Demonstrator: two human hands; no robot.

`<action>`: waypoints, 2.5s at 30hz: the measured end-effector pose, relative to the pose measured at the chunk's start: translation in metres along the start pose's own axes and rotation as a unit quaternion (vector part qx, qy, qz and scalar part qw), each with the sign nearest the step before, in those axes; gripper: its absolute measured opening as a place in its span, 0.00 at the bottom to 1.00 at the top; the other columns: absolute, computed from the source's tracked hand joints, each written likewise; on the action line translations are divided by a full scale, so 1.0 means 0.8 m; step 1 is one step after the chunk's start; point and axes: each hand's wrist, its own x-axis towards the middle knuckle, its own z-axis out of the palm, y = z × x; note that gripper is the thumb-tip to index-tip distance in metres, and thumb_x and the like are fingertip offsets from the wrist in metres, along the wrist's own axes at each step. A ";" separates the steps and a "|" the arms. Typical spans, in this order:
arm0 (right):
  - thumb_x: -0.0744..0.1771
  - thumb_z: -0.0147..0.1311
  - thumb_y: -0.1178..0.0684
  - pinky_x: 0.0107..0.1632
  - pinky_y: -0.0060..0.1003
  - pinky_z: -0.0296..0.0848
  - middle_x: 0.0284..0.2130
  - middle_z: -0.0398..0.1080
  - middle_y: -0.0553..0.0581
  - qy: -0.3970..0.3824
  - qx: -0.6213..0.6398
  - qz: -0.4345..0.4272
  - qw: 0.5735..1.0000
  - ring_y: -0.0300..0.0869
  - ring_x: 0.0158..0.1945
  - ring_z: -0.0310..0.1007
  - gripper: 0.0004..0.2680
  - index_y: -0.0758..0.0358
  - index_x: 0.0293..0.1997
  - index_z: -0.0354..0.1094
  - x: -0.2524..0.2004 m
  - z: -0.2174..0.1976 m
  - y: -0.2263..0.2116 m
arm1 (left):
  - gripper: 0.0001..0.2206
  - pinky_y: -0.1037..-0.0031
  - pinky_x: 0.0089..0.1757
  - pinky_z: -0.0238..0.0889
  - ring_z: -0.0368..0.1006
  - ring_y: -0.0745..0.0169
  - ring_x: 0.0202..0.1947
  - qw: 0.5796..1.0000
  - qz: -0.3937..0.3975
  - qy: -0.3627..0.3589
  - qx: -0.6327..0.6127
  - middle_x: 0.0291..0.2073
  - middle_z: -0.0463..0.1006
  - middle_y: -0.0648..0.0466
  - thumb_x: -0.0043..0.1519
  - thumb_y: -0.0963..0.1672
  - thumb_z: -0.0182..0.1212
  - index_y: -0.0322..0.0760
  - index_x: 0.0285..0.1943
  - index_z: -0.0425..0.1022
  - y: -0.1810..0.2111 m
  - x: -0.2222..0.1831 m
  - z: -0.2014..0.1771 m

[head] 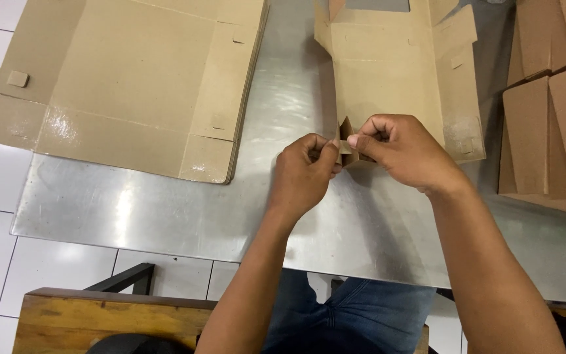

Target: The person folds flat cardboard pieces into boxes with clear windows, securing tabs and flaps by hand. They complete one box and place it aside, then begin folding another flat piece.

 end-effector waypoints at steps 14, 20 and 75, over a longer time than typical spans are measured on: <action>0.68 0.56 0.58 0.24 0.31 0.56 0.17 0.60 0.54 -0.005 -0.013 -0.022 1.000 0.37 0.24 0.57 0.07 0.71 0.31 0.74 0.006 0.000 -0.001 | 0.11 0.66 0.33 0.79 0.82 0.54 0.31 0.999 0.050 -0.007 -0.017 0.26 0.77 0.39 0.67 0.40 0.53 0.25 0.35 0.76 0.001 -0.001 0.018; 0.69 0.54 0.59 0.24 0.31 0.56 0.17 0.58 0.53 -0.016 -0.011 -0.022 1.000 0.38 0.23 0.56 0.08 0.71 0.30 0.73 0.003 -0.005 -0.012 | 0.11 0.66 0.35 0.80 0.83 0.51 0.33 0.998 0.048 -0.037 -0.007 0.27 0.76 0.41 0.68 0.40 0.52 0.26 0.36 0.76 -0.001 0.004 0.017; 0.64 0.61 0.60 0.32 0.35 0.69 0.22 0.70 0.55 -0.325 0.129 0.038 0.936 0.42 0.26 0.68 0.02 0.68 0.32 0.77 0.086 -0.033 0.055 | 0.14 0.61 0.36 0.73 0.80 0.47 0.37 0.931 -0.062 -0.109 0.344 0.35 0.80 0.43 0.65 0.49 0.56 0.33 0.47 0.73 0.047 0.050 0.030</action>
